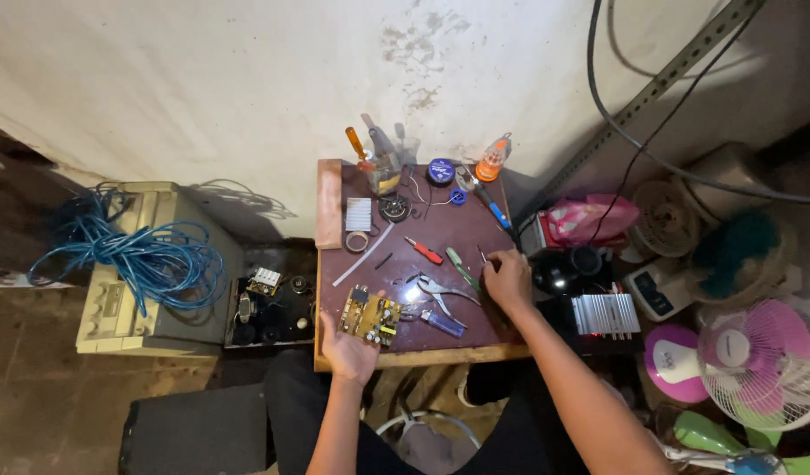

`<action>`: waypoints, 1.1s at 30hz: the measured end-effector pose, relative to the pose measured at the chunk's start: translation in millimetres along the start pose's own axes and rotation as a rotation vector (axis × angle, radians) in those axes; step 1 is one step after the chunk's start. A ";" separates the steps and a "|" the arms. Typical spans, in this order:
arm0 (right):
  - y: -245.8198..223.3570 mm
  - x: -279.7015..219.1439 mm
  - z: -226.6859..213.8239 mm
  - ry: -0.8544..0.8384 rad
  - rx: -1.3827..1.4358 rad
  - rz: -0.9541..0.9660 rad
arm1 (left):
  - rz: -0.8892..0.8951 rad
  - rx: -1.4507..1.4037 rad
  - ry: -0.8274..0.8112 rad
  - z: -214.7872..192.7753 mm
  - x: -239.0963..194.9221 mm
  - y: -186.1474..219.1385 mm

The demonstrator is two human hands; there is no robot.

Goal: The person attaches a metal heatsink to a circuit board, then uses a soldering iron and solder to secure components on the board. The person handles the board, heatsink, soldering iron, and solder throughout the process.

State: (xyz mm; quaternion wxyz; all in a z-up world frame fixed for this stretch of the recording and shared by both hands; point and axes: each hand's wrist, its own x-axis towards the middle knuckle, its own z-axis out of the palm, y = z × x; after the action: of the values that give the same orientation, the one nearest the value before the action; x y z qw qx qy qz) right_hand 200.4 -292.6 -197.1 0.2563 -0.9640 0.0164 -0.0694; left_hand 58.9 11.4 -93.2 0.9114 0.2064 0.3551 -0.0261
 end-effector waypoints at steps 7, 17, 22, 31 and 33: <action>-57.8 28.3 6.6 0.050 -0.060 -0.253 | 0.028 -0.053 -0.048 -15.2 16.1 -9.0; -197.2 79.6 61.0 -0.398 0.060 -0.563 | 0.003 -0.075 0.015 -2.2 10.9 -0.9; -207.2 90.7 94.4 -0.468 -0.075 -0.612 | 0.008 -0.170 -0.052 7.0 8.9 4.2; -201.2 92.9 117.2 -0.365 -0.077 -0.660 | -0.041 -0.122 0.046 6.1 8.6 8.8; -198.8 94.3 120.9 -0.300 -0.133 -0.729 | -0.037 -0.093 0.034 2.7 11.0 7.3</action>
State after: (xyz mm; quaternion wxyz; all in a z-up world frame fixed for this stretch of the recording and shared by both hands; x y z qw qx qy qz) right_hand 310.2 -66.9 -190.4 0.1514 -0.9206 -0.3597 -0.0132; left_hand 70.2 18.1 -96.0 0.9132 0.1575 0.3751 -0.0229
